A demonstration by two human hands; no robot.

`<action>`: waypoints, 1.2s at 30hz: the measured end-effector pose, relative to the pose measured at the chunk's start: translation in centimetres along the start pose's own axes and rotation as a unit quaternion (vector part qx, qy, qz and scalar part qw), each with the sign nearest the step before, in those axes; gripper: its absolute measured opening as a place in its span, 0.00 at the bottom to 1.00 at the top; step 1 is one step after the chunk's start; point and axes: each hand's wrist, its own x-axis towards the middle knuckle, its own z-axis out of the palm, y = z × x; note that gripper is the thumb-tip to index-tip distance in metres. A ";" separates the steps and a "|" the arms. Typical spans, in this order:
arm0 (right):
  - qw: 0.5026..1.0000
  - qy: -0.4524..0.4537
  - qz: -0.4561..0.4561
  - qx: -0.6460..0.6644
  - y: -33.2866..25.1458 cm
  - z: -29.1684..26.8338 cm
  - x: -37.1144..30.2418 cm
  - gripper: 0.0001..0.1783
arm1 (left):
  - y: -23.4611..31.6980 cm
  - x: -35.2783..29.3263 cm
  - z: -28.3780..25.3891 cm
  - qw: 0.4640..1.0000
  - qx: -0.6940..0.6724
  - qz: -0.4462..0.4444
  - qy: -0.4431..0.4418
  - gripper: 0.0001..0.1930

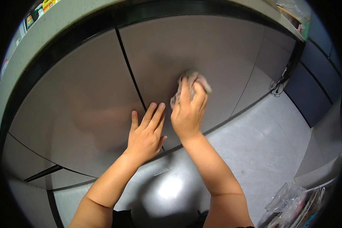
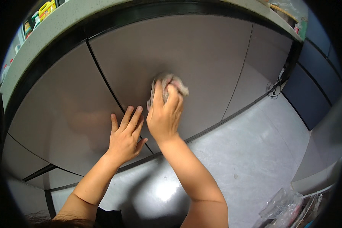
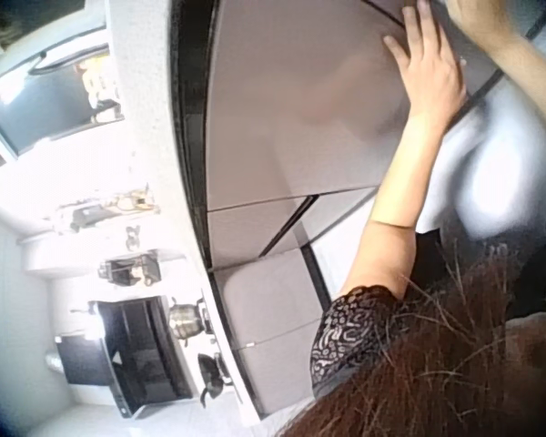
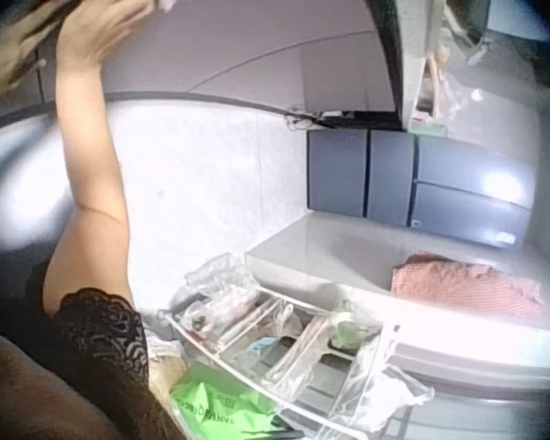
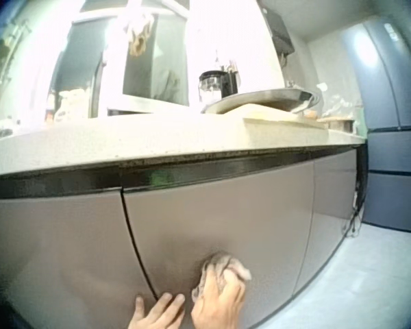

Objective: The person wipes the front of kitchen cabinet doors and drawers with a cloth, then rinses the cloth in the sink and resumes wiping the cabinet surfaces. The person opens and closes cabinet doors and drawers while cleaning.

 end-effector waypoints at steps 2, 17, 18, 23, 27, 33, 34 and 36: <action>1.000 -0.014 -0.013 0.016 0.0 0.0 -2.0 0.29 | 0.0 0.1 0.1 1.000 0.000 0.001 0.008 0.37; 0.990 0.111 -0.040 0.076 -1.7 3.0 4.2 0.30 | -0.5 -0.2 0.9 1.000 0.018 0.005 0.020 0.32; 0.990 0.113 -0.018 0.081 -1.5 2.9 4.3 0.30 | -0.6 -0.3 1.0 1.000 0.021 0.009 0.016 0.33; 0.990 0.128 0.044 0.030 1.5 2.6 4.9 0.27 | -0.7 -0.3 0.6 1.000 0.012 0.018 0.006 0.36; 0.978 0.143 0.151 0.033 4.7 2.8 4.4 0.27 | -0.6 -0.4 0.4 1.000 -0.001 0.014 0.003 0.36; 0.966 0.129 0.221 0.028 7.1 3.1 1.4 0.28 | 0.8 -0.2 0.9 1.000 -0.011 0.001 0.006 0.37; 0.963 0.130 0.234 0.028 7.7 3.1 0.8 0.29 | 1.1 -0.1 1.0 1.000 -0.012 0.002 0.008 0.37; 0.957 0.127 0.260 0.027 8.7 3.5 -1.0 0.29 | 1.5 0.1 1.2 1.000 -0.013 0.002 -0.002 0.38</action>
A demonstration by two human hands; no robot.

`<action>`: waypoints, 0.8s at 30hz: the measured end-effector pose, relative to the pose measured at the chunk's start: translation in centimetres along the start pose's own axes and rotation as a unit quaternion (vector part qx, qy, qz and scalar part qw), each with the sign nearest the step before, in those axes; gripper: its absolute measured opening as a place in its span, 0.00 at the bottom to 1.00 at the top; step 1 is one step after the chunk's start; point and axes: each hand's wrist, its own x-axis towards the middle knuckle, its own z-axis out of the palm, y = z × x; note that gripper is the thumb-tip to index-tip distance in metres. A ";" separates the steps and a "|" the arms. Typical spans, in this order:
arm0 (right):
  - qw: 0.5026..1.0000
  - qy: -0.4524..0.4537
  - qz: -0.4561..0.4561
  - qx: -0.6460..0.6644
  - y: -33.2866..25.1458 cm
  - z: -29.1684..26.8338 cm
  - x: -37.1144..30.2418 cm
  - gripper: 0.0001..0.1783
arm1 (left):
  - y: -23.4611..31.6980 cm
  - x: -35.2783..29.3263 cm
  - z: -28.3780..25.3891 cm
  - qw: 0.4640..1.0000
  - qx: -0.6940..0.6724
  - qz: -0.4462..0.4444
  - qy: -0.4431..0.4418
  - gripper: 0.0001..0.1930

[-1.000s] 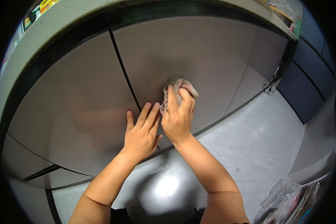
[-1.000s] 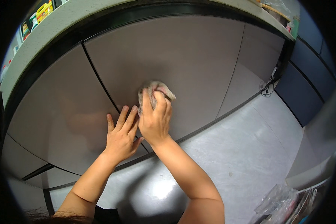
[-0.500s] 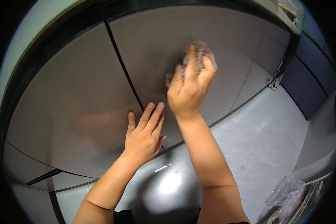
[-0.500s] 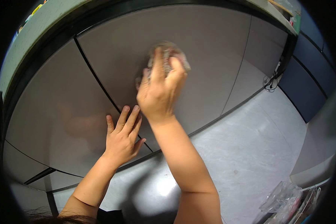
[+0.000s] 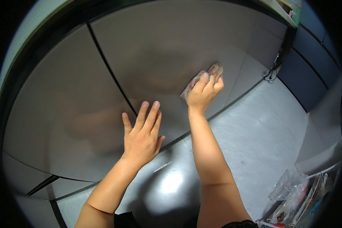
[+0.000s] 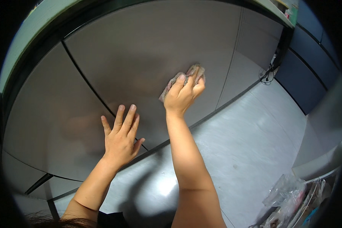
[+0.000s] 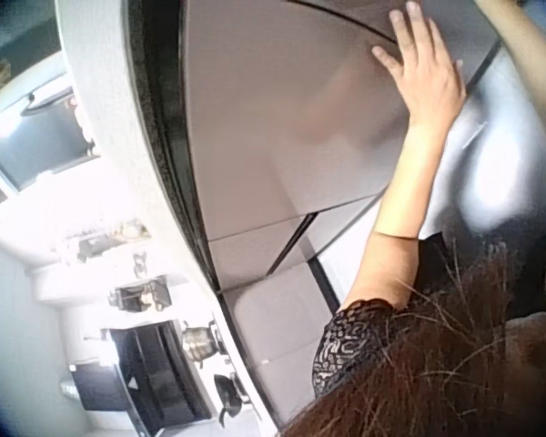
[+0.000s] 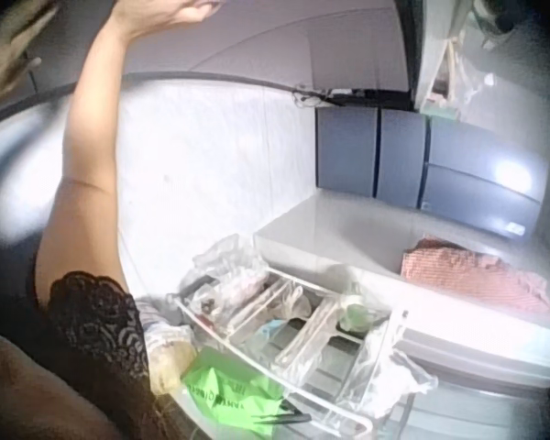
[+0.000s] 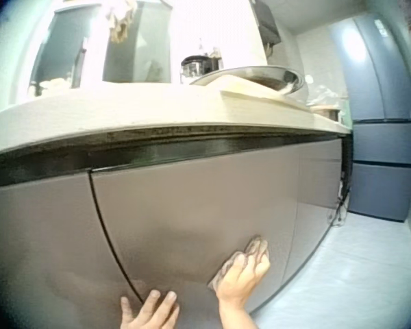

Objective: The person wipes the front of kitchen cabinet doors and drawers with a cloth, then rinses the cloth in the sink and resumes wiping the cabinet surfaces. The person opens and closes cabinet doors and drawers while cleaning.

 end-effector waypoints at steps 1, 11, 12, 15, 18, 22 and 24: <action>1.000 0.001 0.007 0.000 0.7 0.1 -0.5 0.30 | 0.1 0.1 -0.1 1.000 -0.001 -0.005 -0.006 0.38; 0.905 -0.071 0.418 -0.021 13.3 -1.4 -11.6 0.31 | 0.8 0.6 0.6 0.999 0.031 -0.009 -0.031 0.40; 0.863 -0.115 0.491 0.026 15.1 -1.7 -13.3 0.33 | 0.8 0.6 0.6 0.999 0.037 -0.007 -0.036 0.40; 0.823 -0.099 0.550 -0.099 18.3 -0.5 -18.7 0.31 | 0.4 0.6 0.9 0.997 0.057 -0.001 -0.049 0.40; 0.749 -0.274 0.579 -0.167 23.4 -1.7 -21.9 0.27 | 0.0 0.3 1.2 0.996 0.067 0.012 -0.053 0.41; 0.703 -0.471 0.402 -0.351 26.0 -2.8 -21.9 0.22 | -0.1 0.6 0.8 0.996 0.058 0.014 -0.063 0.39; 0.830 -0.094 0.544 -0.079 21.9 -3.4 -14.6 0.23 | -0.7 -0.1 0.6 0.999 0.022 0.015 -0.043 0.38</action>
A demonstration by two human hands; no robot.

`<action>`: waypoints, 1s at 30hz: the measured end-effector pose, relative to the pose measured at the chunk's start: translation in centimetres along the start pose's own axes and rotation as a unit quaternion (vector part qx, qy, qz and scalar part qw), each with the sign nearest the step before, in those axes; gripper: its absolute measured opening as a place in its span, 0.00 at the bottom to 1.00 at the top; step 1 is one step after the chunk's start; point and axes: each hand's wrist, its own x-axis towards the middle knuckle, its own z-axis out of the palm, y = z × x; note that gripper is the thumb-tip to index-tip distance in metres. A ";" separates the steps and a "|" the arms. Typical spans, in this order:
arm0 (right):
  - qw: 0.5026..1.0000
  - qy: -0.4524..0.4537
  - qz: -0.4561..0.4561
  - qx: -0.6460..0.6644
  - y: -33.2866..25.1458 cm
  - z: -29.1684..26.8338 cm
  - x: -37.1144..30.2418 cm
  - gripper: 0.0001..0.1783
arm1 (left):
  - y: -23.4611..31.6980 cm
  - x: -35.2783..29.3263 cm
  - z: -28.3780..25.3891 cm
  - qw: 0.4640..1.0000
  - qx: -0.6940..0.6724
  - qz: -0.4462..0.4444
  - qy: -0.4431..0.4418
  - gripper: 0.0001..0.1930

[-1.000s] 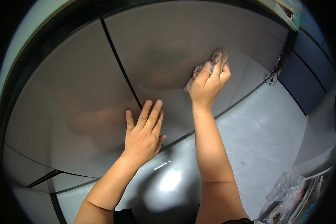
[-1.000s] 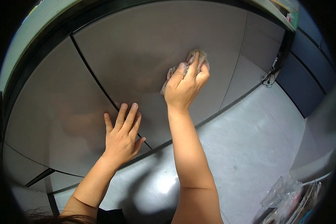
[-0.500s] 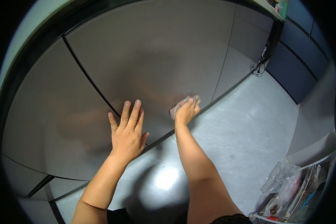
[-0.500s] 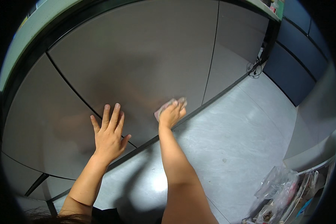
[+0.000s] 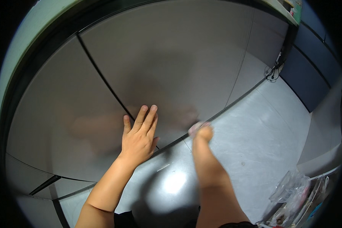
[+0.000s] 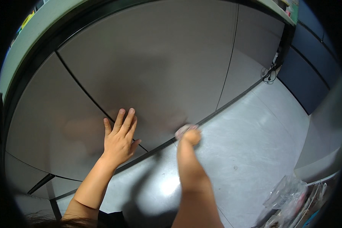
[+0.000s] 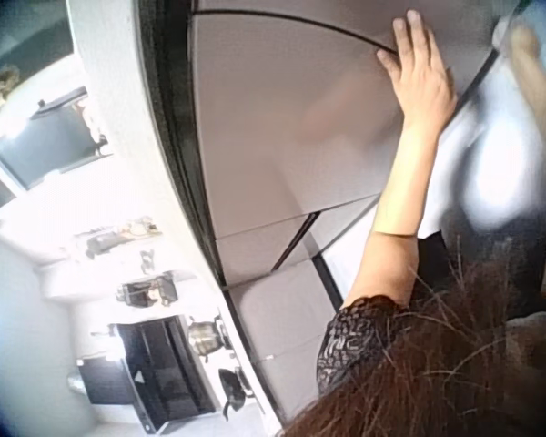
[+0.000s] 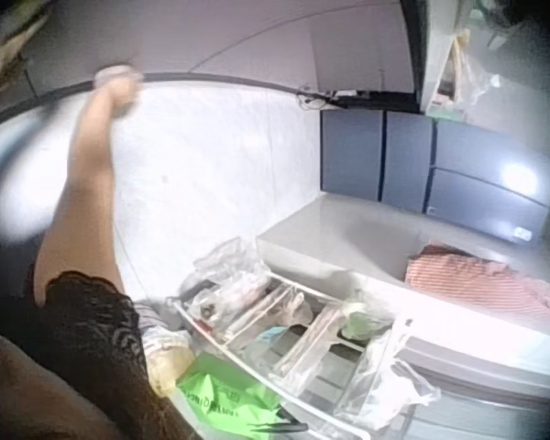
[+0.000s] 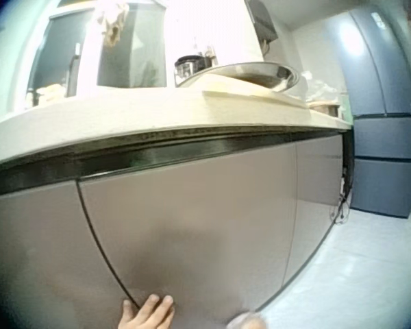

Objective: The person wipes the front of kitchen cabinet doors and drawers with a cloth, then rinses the cloth in the sink and resumes wiping the cabinet surfaces. The person opens and closes cabinet doors and drawers while cleaning.

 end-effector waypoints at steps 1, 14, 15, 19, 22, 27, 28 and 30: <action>0.984 0.055 -0.062 0.157 -5.5 -1.9 -1.2 0.24 | -0.1 0.2 -0.1 1.000 -0.022 0.008 0.019 0.37; 0.722 0.134 -0.662 0.150 -25.2 0.7 -21.9 0.23 | -0.8 0.1 -0.1 0.996 0.035 -0.022 0.078 0.37; 0.734 0.144 -0.646 0.153 -24.1 1.2 -21.4 0.25 | -1.1 -0.2 0.0 0.996 0.043 -0.018 0.073 0.38; 0.878 0.112 -0.454 0.106 -13.4 2.2 -18.8 0.25 | -1.8 -0.5 0.4 0.996 0.052 -0.002 0.075 0.38; 0.951 0.117 -0.285 0.033 -2.9 3.4 -16.4 0.25 | -1.5 -0.3 0.4 0.995 0.056 0.002 0.078 0.38; 0.987 0.064 -0.102 -0.102 8.0 4.1 -15.0 0.25 | -2.2 -0.4 1.2 0.994 0.069 0.014 0.083 0.38; 0.989 0.019 -0.040 -0.142 10.2 3.6 -14.0 0.26 | -2.1 -0.3 1.3 0.994 0.067 0.017 0.087 0.38; 0.988 0.034 -0.029 -0.150 11.5 2.6 -14.7 0.30 | -2.3 -0.3 1.4 0.993 0.078 0.022 0.087 0.37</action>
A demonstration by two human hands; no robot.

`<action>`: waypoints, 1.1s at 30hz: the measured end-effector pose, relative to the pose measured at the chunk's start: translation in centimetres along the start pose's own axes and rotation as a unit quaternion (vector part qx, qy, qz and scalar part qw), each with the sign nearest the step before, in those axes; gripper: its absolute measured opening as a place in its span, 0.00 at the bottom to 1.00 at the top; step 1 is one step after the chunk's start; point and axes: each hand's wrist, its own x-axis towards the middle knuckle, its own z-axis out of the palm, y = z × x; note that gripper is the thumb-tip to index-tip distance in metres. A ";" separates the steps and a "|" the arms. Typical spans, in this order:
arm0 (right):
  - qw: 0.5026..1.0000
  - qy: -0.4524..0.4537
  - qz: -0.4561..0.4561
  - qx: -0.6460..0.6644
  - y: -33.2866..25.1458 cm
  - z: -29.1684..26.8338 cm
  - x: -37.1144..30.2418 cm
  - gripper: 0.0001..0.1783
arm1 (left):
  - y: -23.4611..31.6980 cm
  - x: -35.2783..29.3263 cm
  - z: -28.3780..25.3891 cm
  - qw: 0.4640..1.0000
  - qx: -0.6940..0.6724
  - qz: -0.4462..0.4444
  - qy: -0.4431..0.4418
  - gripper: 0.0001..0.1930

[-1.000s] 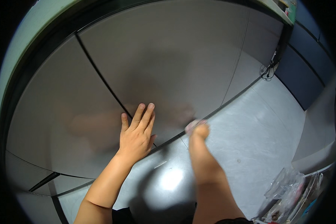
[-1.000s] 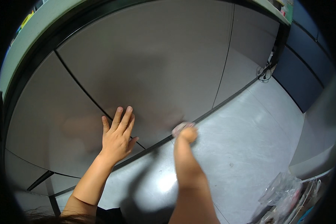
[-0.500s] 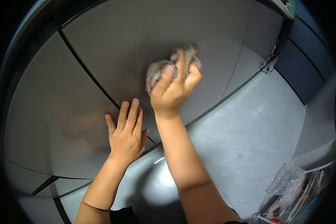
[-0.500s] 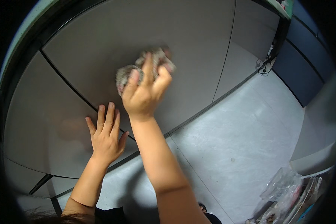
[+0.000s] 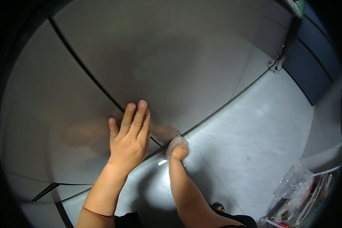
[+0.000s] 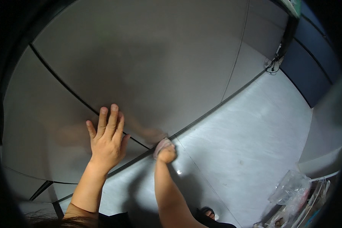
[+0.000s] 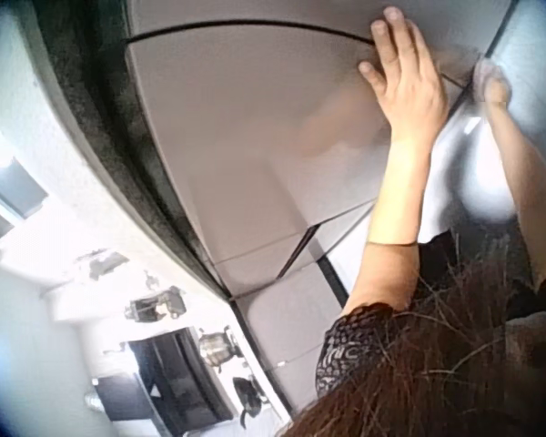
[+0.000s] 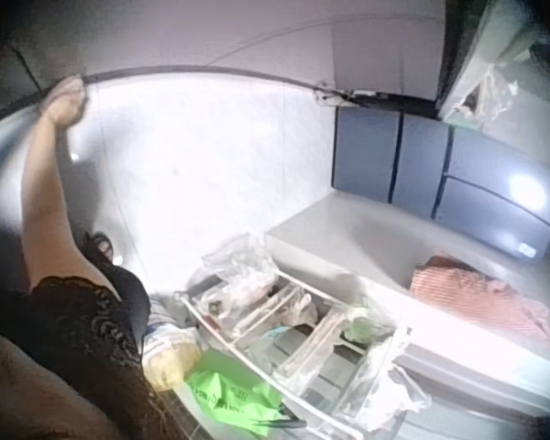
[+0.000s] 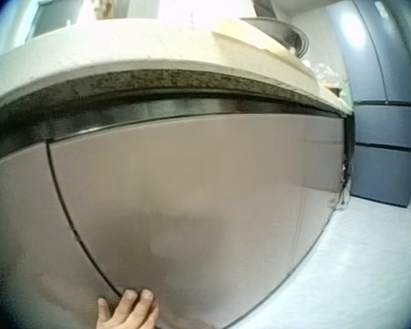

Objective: The person wipes the front of kitchen cabinet doors and drawers with a cloth, then rinses the cloth in the sink and resumes wiping the cabinet surfaces. The person opens and closes cabinet doors and drawers while cleaning.

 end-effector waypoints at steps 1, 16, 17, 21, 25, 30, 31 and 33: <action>0.998 0.035 0.006 0.050 0.5 -0.8 0.6 0.29 | -0.1 0.0 -0.1 1.000 -0.010 -0.001 -0.004 0.37; 0.826 0.154 -0.487 0.240 -25.0 -9.1 -8.4 0.25 | -1.1 -0.8 -1.0 0.995 -0.087 -0.011 0.050 0.28; 0.853 0.146 -0.450 0.221 -22.3 -8.1 -8.2 0.25 | -1.2 -0.7 -1.1 0.995 -0.085 -0.008 0.046 0.28; 0.892 0.104 -0.382 0.218 -15.9 -5.4 -7.6 0.25 | -1.0 -0.6 -1.2 0.996 -0.083 -0.005 0.039 0.29; 0.925 0.067 -0.324 0.185 -12.2 -4.2 -7.4 0.23 | -1.0 -0.8 -0.8 0.997 -0.069 -0.013 0.032 0.29; 0.944 -0.004 0.111 0.311 7.2 -0.1 -4.5 0.06 | -0.8 -0.1 -1.3 0.997 -0.074 -0.006 0.023 0.30; 0.946 0.020 0.080 0.312 7.0 -0.3 -4.7 0.08 | -0.9 -0.1 -1.8 0.997 -0.080 -0.009 0.009 0.31; 0.975 0.090 -0.066 0.191 4.5 -2.0 -4.3 0.11 | -1.0 -0.4 -1.7 0.996 -0.083 -0.015 -0.002 0.26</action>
